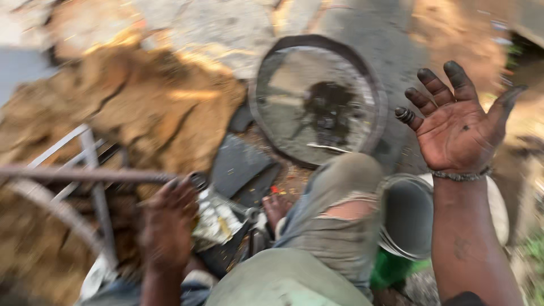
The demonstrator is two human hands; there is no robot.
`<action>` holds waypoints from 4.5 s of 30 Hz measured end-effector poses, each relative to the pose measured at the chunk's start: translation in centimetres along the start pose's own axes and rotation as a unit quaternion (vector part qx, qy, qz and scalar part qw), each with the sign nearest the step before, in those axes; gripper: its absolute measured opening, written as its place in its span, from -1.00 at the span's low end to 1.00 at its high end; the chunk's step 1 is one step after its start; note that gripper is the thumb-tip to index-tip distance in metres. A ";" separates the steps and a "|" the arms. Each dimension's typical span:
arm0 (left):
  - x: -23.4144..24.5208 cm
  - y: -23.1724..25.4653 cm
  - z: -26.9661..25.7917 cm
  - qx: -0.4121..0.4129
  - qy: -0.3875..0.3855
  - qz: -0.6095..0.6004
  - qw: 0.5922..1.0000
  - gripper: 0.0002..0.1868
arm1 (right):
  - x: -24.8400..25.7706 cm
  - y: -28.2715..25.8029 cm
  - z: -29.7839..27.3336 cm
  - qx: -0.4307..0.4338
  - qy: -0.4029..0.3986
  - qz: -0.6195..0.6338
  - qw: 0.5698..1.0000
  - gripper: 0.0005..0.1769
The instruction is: The person cleans and handles a metal shaft and several small mechanical components, using a cloth to wipe grease and oil from the parts.
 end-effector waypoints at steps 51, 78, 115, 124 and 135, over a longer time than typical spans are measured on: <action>6.4 4.0 -2.2 -0.189 0.150 -0.161 0.957 -0.75 | -31.3 27.0 -10.6 -0.421 -0.243 0.230 0.843 -0.35; 4.4 4.4 -4.6 -0.208 0.191 -0.161 0.946 -0.84 | -31.1 43.7 -22.2 0.070 -0.667 -0.434 0.601 -0.69; 0.5 2.9 -1.2 -0.128 0.129 0.245 0.952 -0.86 | -28.0 22.9 -3.2 -0.197 -0.152 0.117 0.961 -0.78; 0.9 5.3 -1.0 -0.124 -0.030 -0.167 0.978 -0.74 | -28.0 22.2 -4.1 -0.260 -0.199 0.104 0.939 -0.73; -1.8 1.1 0.4 -0.189 0.082 0.220 0.954 -0.64 | -29.1 26.5 -8.7 -0.344 -0.167 0.153 0.911 -0.67</action>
Point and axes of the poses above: each hand's wrist, its own z-axis towards the middle knuckle, its own x-axis out of the back of the hand, y = z × x, the point moved 5 cm from there along z, towards the middle knuckle, and after that the axes turned 10 degrees about x, right-handed, at the moved point
